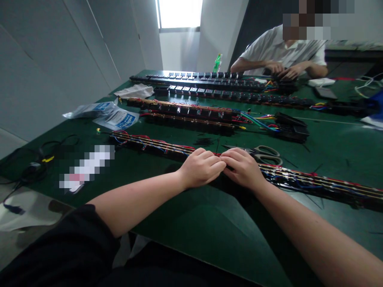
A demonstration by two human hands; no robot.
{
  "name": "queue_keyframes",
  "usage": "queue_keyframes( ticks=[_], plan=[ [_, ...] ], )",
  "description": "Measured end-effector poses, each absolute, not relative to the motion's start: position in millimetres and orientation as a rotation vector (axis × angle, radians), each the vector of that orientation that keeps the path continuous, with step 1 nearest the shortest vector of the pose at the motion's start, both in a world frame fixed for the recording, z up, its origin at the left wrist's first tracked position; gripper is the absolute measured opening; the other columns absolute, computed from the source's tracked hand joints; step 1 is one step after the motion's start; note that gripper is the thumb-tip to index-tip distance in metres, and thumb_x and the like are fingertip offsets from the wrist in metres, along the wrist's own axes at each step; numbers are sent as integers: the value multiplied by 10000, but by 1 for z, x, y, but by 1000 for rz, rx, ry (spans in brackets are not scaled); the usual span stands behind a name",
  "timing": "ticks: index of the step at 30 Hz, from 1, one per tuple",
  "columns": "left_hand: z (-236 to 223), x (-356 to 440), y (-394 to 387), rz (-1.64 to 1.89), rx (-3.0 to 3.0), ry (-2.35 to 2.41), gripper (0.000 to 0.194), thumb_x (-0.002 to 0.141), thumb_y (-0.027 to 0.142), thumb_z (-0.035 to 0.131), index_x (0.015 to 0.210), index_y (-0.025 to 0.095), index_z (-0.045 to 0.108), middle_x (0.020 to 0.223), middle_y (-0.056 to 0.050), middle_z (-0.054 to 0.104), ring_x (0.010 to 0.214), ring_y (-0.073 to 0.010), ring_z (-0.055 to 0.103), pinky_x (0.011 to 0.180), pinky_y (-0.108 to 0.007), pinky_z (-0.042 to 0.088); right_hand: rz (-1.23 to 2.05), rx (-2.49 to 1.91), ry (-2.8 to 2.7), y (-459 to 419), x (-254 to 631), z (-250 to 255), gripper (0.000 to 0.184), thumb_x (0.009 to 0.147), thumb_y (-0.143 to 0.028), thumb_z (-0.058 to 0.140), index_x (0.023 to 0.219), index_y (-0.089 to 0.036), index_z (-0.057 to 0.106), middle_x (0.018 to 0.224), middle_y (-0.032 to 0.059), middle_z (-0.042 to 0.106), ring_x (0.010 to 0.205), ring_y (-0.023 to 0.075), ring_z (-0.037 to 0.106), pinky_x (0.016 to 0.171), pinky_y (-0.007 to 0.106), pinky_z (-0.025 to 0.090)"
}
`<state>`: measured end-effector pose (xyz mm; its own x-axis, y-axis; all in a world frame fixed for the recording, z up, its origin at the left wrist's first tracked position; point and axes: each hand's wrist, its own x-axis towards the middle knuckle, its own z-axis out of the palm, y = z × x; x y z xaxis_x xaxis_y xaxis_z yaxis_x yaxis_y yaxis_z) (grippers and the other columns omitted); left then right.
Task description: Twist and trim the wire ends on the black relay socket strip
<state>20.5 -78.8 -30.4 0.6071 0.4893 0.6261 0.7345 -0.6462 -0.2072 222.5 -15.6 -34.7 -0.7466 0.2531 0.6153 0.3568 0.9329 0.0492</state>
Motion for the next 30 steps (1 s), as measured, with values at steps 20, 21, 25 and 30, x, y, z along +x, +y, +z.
queue_keyframes(
  ticks=[20, 21, 25, 30],
  plan=[
    [-20, 23, -81, -691, -2423, -580, 247, 959, 154, 459, 734, 187, 555, 722, 1, 664, 709, -127, 596, 720, -289, 415, -230, -475, -2468, -17, 222, -35, 125, 908, -211, 593, 891, -171, 710, 915, 75, 726, 870, 212, 593, 801, 364, 499],
    [-19, 24, -82, -684, -2422, -557, 253, 958, 148, 463, 723, 187, 551, 709, 5, 658, 691, -125, 590, 714, -286, 414, -228, -491, -2472, -17, 221, -36, 133, 910, -215, 589, 885, -175, 713, 917, 73, 728, 869, 210, 592, 805, 363, 496],
    [-18, 26, -84, -660, -2430, -515, 256, 936, 133, 486, 690, 181, 536, 664, -2, 631, 626, -135, 565, 658, -293, 404, -215, -597, -2530, -26, 218, -36, 180, 925, -238, 551, 875, -194, 719, 952, 64, 736, 890, 201, 600, 836, 356, 485],
    [-23, 27, -84, -617, -2460, -489, 250, 909, 106, 507, 670, 175, 526, 588, 3, 578, 542, -145, 525, 583, -302, 376, -160, -826, -2642, -23, 235, -5, 197, 866, -264, 565, 989, -258, 719, 998, 16, 737, 953, 183, 629, 894, 321, 472]
  ],
)
